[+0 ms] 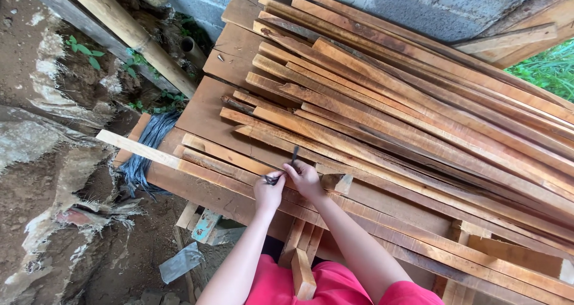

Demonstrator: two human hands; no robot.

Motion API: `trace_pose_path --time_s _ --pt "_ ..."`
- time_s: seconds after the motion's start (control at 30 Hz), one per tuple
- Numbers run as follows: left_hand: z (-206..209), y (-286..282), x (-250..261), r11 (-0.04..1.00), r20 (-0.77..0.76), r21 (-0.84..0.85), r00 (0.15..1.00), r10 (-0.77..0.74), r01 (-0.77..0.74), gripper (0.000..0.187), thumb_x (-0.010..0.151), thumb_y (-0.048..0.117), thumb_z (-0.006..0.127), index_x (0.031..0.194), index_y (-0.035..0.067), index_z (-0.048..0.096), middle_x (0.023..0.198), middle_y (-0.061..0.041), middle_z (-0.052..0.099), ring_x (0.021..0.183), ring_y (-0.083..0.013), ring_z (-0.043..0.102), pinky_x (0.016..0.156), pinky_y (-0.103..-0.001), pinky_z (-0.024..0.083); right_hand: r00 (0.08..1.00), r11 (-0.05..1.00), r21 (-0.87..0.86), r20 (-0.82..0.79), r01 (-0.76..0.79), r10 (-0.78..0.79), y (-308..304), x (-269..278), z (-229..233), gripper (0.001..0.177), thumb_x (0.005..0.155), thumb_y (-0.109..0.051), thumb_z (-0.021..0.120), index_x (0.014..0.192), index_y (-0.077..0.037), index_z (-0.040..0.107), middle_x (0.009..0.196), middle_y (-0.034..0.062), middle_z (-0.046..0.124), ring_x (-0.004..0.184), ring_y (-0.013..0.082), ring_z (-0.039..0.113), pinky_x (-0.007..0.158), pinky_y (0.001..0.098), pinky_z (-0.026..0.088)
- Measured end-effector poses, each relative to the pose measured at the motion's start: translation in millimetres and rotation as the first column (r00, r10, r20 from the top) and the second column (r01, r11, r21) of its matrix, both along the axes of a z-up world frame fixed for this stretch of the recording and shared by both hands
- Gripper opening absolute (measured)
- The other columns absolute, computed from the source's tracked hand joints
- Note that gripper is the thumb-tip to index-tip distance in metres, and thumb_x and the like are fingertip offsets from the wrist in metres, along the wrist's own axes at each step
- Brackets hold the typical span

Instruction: The person aligns several thin wooden planks on a wooden workbench and secures them into a bundle using black straps. The person ties knots to fasten the straps around the wood stack and then moves the completed bundle to a nearby pile.

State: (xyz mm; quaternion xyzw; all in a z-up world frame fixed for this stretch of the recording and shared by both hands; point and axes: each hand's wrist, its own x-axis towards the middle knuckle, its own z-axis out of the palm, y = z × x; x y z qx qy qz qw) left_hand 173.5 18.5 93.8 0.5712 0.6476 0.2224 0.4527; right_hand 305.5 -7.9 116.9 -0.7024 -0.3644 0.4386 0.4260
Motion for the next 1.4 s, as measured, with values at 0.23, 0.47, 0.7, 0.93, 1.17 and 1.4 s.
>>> trace_pose_path --time_s 0.23,0.47,0.7,0.93,1.17,1.4 --pt "1.5 0.7 -3.0 0.999 0.016 -0.053 1.0 -0.014 0.015 0.007 0.078 0.029 0.078 0.079 0.03 0.084 0.075 0.0 0.077 0.087 -0.0222 0.075 0.08 -0.031 0.055 0.948 0.963 0.26 0.285 0.064 -0.14 -19.9 -10.4 -58.4 0.036 0.085 -0.027 0.086 0.103 -0.01 0.06 0.086 0.0101 0.08 0.087 0.0287 0.077 0.076 0.0415 0.059" --pt "5.3 3.3 -1.8 0.989 0.04 -0.107 0.993 0.107 -0.102 0.015 0.078 0.029 0.08 0.088 0.019 0.084 0.079 -0.009 0.077 0.087 -0.0271 0.075 0.077 -0.034 0.054 0.981 0.974 0.199 0.137 0.111 -0.14 -19.3 -9.0 -38.5 0.05 0.09 -0.016 0.078 0.121 -0.008 0.039 0.098 0.0152 0.08 0.095 0.029 0.077 0.089 0.0427 0.057" --pt "-0.5 4.9 0.3 0.977 0.022 -0.153 0.988 0.155 -0.149 0.018 0.076 0.033 0.082 0.089 0.021 0.085 0.082 -0.007 0.078 0.09 -0.0279 0.075 0.08 -0.036 0.055 0.978 0.979 0.117 0.106 0.168 -0.181 -21.5 -11.0 -38.0 0.041 0.097 -0.01 0.066 0.119 -0.013 0.031 0.107 0.0097 0.08 0.092 0.0234 0.078 0.084 0.0339 0.057" --pt "2.9 5.4 1.8 0.974 0.048 -0.15 0.983 0.18 -0.171 0.019 0.075 0.031 0.082 0.09 0.019 0.085 0.084 -0.009 0.078 0.091 -0.0287 0.075 0.08 -0.037 0.054 0.942 0.947 0.181 0.158 0.266 -0.295 -15.8 -12.4 -47.5 0.052 0.091 -0.013 0.077 0.117 -0.008 0.033 0.086 0.0118 0.08 0.086 0.0252 0.078 0.115 0.043 0.042" --pt "0.0 7.6 1.8 0.971 0.034 -0.167 0.983 0.182 -0.174 0.018 0.078 0.031 0.08 0.091 0.02 0.085 0.086 -0.009 0.078 0.094 -0.0294 0.074 0.082 -0.038 0.054 0.918 0.929 0.365 0.387 -0.067 -0.086 -26.0 -6.4 -35.4 0.014 0.089 -0.022 0.081 0.101 -0.017 0.078 0.097 0.0037 0.081 0.092 0.0222 0.078 0.085 0.0345 0.059" --pt "7.4 6.1 -1.1 0.989 -0.019 -0.122 0.997 0.08 -0.081 0.019 0.081 0.034 0.079 0.094 0.02 0.084 0.091 -0.011 0.079 0.101 -0.0332 0.073 0.088 -0.042 0.055 0.74 0.813 0.448 0.672 -0.371 -0.032 -21.7 -5.1 -24.6 0.04 0.082 -0.004 0.073 0.121 -0.012 0.075 0.113 0.0053 0.075 0.09 0.0283 0.072 0.074 0.0414 0.058"
